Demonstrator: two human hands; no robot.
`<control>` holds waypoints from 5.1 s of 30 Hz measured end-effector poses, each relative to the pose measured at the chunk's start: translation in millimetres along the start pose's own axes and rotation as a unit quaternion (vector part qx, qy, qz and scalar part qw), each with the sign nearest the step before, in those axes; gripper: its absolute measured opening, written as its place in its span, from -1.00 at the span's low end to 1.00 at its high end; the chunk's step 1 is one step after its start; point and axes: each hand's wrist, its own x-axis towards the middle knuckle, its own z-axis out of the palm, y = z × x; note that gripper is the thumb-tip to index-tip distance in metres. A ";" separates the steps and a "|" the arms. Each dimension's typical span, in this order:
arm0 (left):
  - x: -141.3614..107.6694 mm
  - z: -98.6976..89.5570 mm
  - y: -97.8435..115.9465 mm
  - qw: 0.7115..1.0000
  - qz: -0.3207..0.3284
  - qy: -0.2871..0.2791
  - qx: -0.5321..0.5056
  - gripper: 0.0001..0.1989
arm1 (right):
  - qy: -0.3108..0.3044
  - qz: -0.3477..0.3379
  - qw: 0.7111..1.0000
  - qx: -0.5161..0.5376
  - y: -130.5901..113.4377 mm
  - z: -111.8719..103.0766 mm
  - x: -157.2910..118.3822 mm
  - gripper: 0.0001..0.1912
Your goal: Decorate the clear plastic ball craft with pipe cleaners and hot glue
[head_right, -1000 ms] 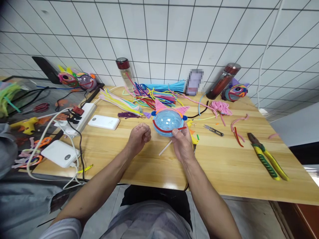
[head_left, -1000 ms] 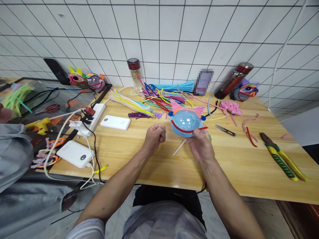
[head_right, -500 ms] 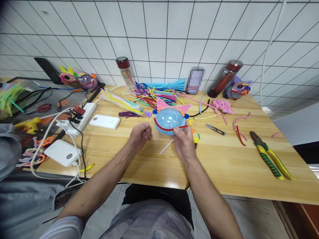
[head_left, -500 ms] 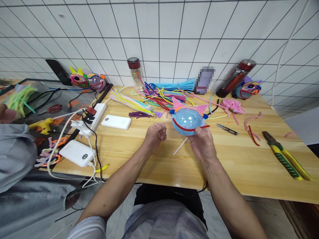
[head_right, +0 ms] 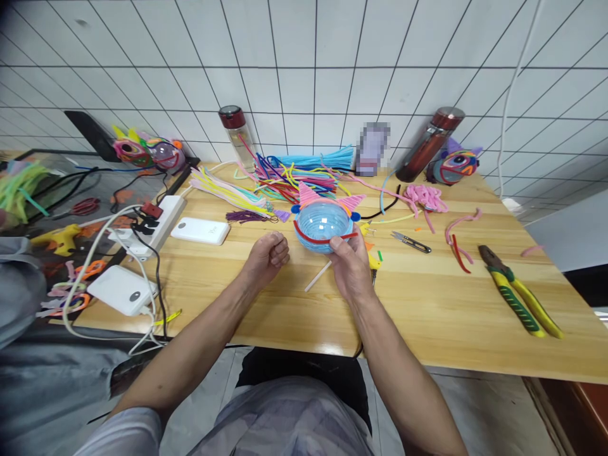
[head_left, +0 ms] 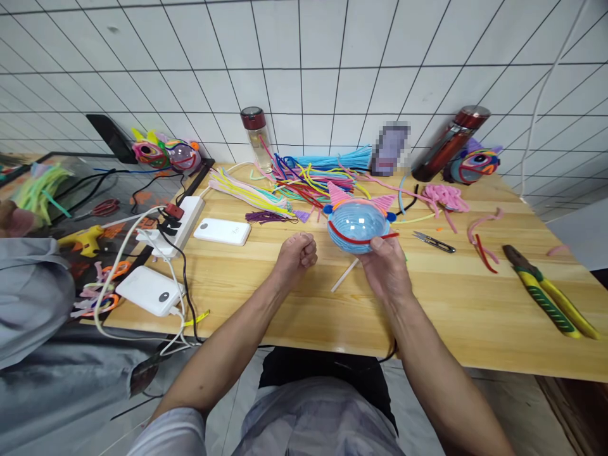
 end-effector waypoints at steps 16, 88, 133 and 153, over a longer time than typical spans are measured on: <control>-4.0 -4.9 -13.9 0.946 0.237 0.087 0.201 -0.53 | 0.000 -0.004 1.000 -0.022 3.7 -0.9 1.2 -0.38; -14.1 16.0 -32.8 0.999 0.031 -0.043 -0.005 -0.06 | -0.006 0.020 0.996 -0.089 26.7 9.6 -9.2 -0.43; -6.6 -13.7 -18.2 0.909 0.355 0.034 0.216 0.41 | 0.020 0.048 0.592 -0.805 -29.9 -75.7 14.7 -0.42; 0.3 -16.9 -6.0 0.942 0.303 0.020 0.141 0.23 | -0.200 -0.151 0.883 -0.396 -40.8 -55.6 -32.7 -0.78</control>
